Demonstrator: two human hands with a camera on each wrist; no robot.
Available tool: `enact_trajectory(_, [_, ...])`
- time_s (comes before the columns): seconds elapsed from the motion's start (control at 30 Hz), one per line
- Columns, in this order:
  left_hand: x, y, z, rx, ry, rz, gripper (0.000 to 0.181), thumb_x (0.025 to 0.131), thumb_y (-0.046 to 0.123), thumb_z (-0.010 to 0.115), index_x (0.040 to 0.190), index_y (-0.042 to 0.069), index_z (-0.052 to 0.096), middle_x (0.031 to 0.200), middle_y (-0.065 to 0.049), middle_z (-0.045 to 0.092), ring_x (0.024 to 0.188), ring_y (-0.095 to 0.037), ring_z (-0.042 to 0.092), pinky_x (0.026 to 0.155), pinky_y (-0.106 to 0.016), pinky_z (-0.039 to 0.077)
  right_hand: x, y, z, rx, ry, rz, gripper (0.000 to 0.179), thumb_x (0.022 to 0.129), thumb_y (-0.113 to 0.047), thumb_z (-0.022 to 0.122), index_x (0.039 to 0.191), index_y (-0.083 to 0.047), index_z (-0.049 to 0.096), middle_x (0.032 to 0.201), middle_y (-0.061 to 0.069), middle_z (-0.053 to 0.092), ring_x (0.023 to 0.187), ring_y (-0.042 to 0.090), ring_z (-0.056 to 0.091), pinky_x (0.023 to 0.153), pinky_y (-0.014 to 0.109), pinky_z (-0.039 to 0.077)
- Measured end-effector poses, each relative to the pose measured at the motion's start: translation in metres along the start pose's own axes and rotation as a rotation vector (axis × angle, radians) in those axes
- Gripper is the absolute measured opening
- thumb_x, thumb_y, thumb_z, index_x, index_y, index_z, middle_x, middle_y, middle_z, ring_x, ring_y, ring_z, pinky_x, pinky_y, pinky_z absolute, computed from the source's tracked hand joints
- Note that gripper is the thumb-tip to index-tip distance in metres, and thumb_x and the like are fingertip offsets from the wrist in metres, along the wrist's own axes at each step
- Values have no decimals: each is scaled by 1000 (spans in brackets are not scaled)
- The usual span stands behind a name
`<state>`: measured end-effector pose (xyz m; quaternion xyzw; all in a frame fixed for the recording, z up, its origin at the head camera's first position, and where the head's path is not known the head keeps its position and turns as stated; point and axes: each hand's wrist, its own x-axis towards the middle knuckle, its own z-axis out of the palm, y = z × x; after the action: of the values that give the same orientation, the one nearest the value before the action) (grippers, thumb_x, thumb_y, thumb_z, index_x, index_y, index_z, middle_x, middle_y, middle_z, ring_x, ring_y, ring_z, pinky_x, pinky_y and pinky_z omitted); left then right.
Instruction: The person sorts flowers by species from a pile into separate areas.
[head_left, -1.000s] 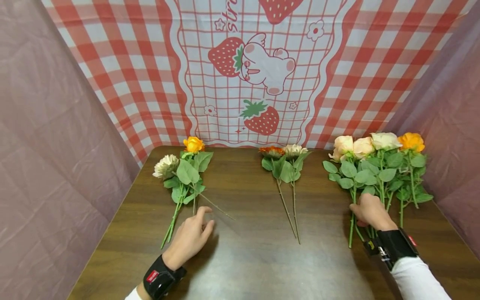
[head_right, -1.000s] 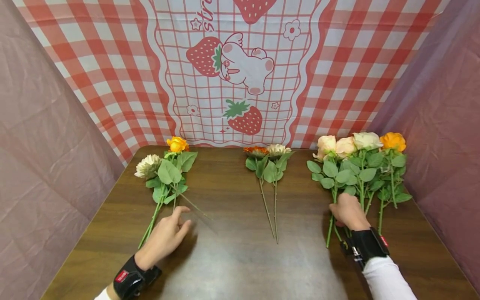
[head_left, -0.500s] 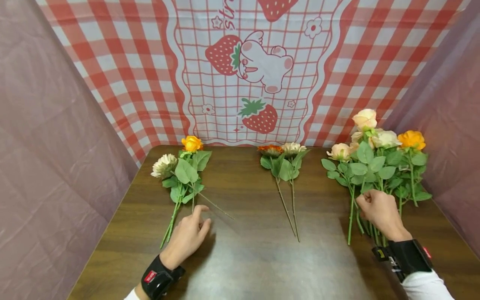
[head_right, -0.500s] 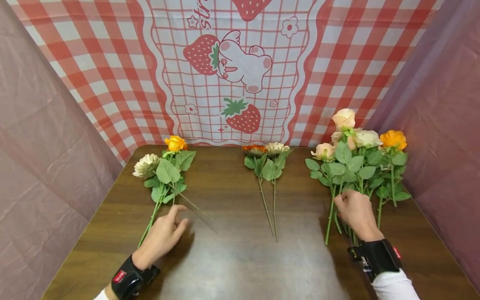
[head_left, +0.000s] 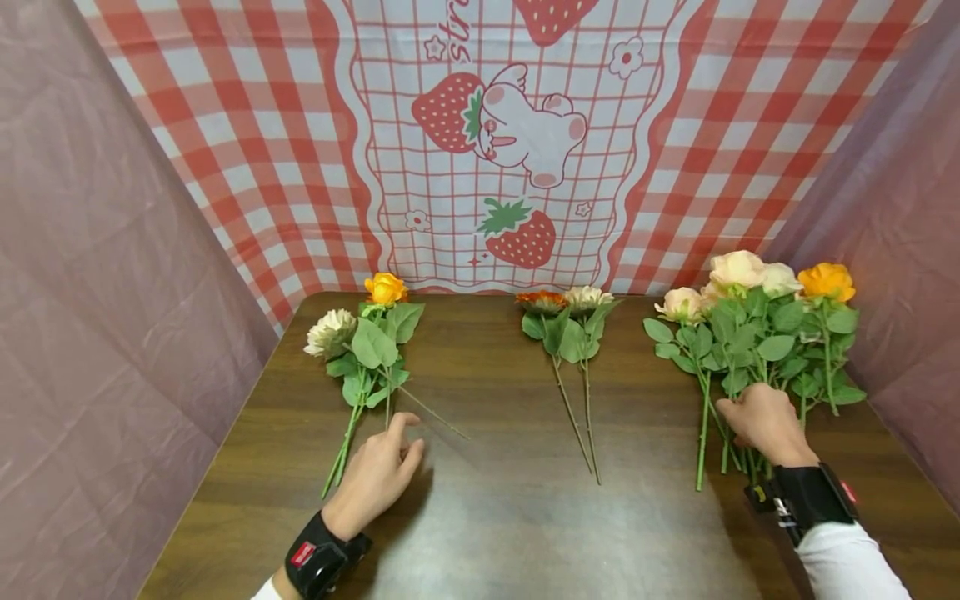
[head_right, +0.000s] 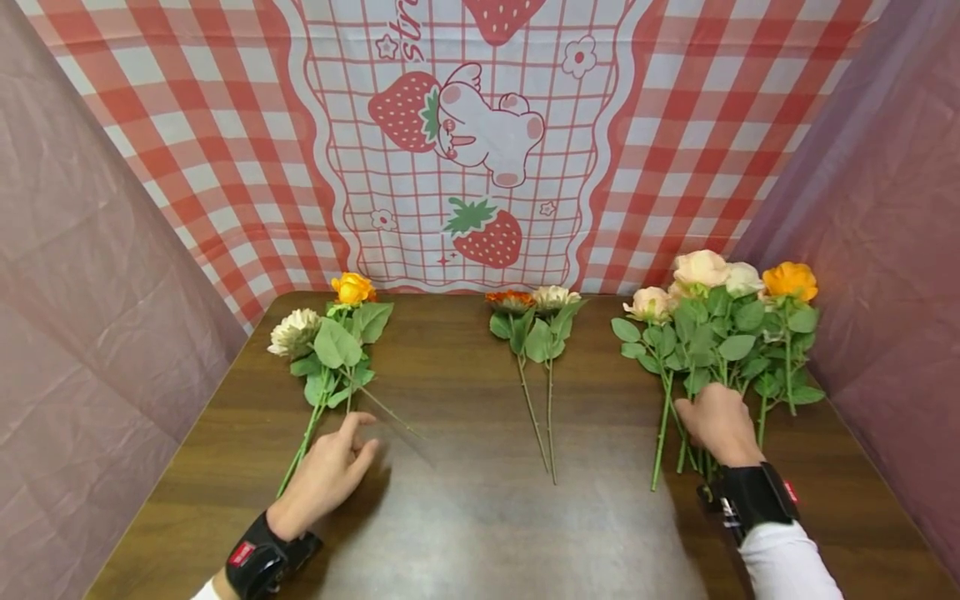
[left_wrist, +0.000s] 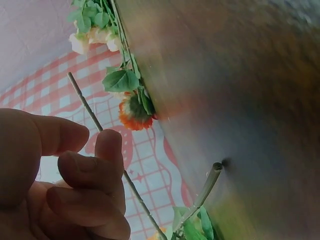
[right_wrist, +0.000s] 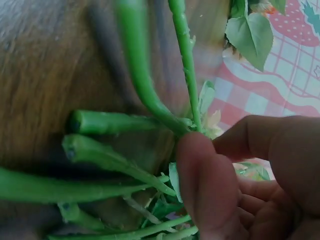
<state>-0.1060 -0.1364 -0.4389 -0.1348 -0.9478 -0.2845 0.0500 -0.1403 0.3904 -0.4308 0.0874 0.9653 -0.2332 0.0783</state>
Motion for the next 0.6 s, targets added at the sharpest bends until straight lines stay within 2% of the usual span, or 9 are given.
enact_trajectory(0.13, [0,0,1,0,-10,-6,28,94,14,66,121,7,57,66,12,54,51,-1,44,46,-22,37,2,-1,2,-11,-59,10,47,98,-25,48,53,-14,44,43,4,51,46,21,60,49,32,38])
enact_trajectory(0.6, [2,1,1,-22,-32,-16,33,95,15,65,126,7,55,66,11,55,49,-2,44,43,-23,36,2,-2,1,-26,-132,28,43,100,-24,43,58,-15,43,48,1,46,46,21,56,50,32,38])
